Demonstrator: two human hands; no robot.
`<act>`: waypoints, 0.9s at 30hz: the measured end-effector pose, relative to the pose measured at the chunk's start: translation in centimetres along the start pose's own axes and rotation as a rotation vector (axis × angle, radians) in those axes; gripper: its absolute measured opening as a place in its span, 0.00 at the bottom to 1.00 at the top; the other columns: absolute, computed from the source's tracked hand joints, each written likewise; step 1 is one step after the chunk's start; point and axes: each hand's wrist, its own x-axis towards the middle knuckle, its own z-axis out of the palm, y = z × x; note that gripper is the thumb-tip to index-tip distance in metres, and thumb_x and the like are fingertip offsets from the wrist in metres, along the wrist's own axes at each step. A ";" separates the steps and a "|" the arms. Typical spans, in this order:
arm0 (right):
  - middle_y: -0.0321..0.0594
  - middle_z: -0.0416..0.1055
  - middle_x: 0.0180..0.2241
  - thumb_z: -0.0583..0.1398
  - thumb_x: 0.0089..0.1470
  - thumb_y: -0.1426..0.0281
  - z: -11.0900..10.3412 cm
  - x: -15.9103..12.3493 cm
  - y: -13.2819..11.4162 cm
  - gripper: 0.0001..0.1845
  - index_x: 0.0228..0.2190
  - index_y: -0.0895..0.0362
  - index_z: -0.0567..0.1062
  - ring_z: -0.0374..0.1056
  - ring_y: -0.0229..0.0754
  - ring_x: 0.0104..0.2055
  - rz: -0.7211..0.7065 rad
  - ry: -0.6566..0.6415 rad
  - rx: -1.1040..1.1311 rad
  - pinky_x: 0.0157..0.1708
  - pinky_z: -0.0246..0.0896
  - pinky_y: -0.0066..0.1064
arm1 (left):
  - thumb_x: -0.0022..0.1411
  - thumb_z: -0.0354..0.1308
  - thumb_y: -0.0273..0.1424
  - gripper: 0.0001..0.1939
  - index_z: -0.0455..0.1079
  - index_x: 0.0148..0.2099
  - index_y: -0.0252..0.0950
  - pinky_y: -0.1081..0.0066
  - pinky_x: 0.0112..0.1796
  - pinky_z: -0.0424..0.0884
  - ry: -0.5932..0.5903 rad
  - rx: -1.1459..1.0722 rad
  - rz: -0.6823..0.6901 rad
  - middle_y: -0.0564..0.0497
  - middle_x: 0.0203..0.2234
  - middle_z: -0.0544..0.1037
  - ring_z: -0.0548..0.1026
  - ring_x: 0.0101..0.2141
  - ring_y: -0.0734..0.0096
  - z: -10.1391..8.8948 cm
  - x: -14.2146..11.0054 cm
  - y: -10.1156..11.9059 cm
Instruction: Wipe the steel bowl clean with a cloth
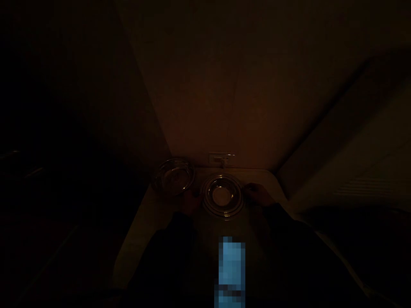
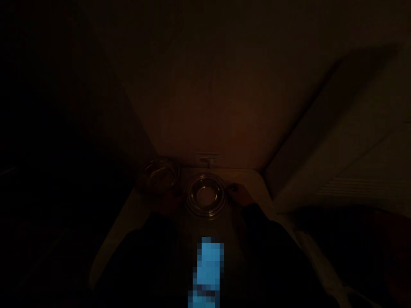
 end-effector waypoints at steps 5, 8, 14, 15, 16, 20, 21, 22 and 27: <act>0.44 0.67 0.49 0.57 0.59 0.63 0.1 0.0 0.0 0.18 0.48 0.57 0.68 0.67 0.44 0.45 -0.004 0.005 -0.008 0.43 0.66 0.42 | 0.53 0.59 0.28 0.12 0.75 0.40 0.27 0.68 0.37 0.72 0.000 -0.014 0.006 0.41 0.37 0.80 0.78 0.38 0.59 0.1 0.1 -0.4; 0.44 0.67 0.49 0.57 0.59 0.63 0.2 0.0 0.0 0.18 0.48 0.57 0.68 0.67 0.44 0.45 -0.007 0.019 -0.011 0.43 0.66 0.42 | 0.52 0.60 0.28 0.12 0.75 0.40 0.29 0.69 0.37 0.72 0.000 -0.022 -0.003 0.43 0.37 0.80 0.78 0.39 0.60 0.1 0.0 -0.3; 0.44 0.67 0.49 0.57 0.59 0.63 0.2 0.0 -0.2 0.18 0.48 0.57 0.68 0.67 0.44 0.45 -0.004 0.019 -0.009 0.43 0.66 0.42 | 0.53 0.59 0.27 0.11 0.75 0.39 0.27 0.68 0.36 0.72 -0.011 -0.008 -0.020 0.41 0.36 0.80 0.78 0.37 0.59 0.0 -0.1 0.2; 0.44 0.67 0.49 0.57 0.59 0.63 0.2 -0.1 -0.2 0.18 0.48 0.57 0.68 0.67 0.44 0.45 -0.001 0.019 -0.007 0.43 0.66 0.42 | 0.53 0.60 0.27 0.11 0.75 0.39 0.26 0.68 0.35 0.72 -0.011 -0.007 -0.022 0.41 0.36 0.80 0.78 0.37 0.60 0.0 -0.1 0.2; 0.44 0.67 0.49 0.57 0.59 0.63 0.2 -0.1 -0.2 0.18 0.48 0.57 0.68 0.67 0.44 0.45 0.001 0.021 -0.005 0.43 0.66 0.42 | 0.52 0.60 0.27 0.12 0.75 0.39 0.27 0.69 0.35 0.72 -0.008 -0.007 -0.023 0.41 0.36 0.80 0.78 0.37 0.60 0.0 -0.1 0.2; 0.44 0.67 0.49 0.57 0.59 0.63 0.3 -0.3 -0.1 0.18 0.48 0.57 0.68 0.67 0.44 0.45 0.005 0.027 0.016 0.43 0.66 0.42 | 0.51 0.61 0.28 0.11 0.75 0.38 0.27 0.70 0.36 0.72 -0.003 -0.009 -0.027 0.42 0.36 0.80 0.78 0.38 0.60 -0.1 -0.1 0.1; 0.44 0.67 0.49 0.57 0.59 0.63 0.3 -0.4 0.0 0.18 0.48 0.57 0.68 0.67 0.44 0.45 0.005 0.024 0.024 0.43 0.66 0.42 | 0.51 0.61 0.28 0.11 0.76 0.38 0.28 0.70 0.37 0.72 -0.011 -0.015 -0.027 0.43 0.36 0.81 0.78 0.38 0.60 -0.2 -0.1 0.1; 0.44 0.67 0.49 0.57 0.59 0.63 0.3 -0.5 0.1 0.18 0.48 0.57 0.68 0.67 0.44 0.45 0.005 0.021 0.032 0.43 0.66 0.42 | 0.52 0.61 0.28 0.11 0.76 0.39 0.29 0.70 0.37 0.72 -0.018 -0.022 -0.027 0.43 0.36 0.81 0.78 0.39 0.61 -0.2 -0.1 0.1; 0.44 0.67 0.48 0.57 0.59 0.63 0.5 -0.8 0.5 0.18 0.48 0.58 0.68 0.67 0.44 0.45 0.013 0.009 0.073 0.43 0.66 0.42 | 0.52 0.62 0.28 0.12 0.76 0.39 0.28 0.68 0.40 0.72 -0.001 -0.043 -0.048 0.42 0.37 0.80 0.78 0.39 0.59 -0.4 -0.2 0.2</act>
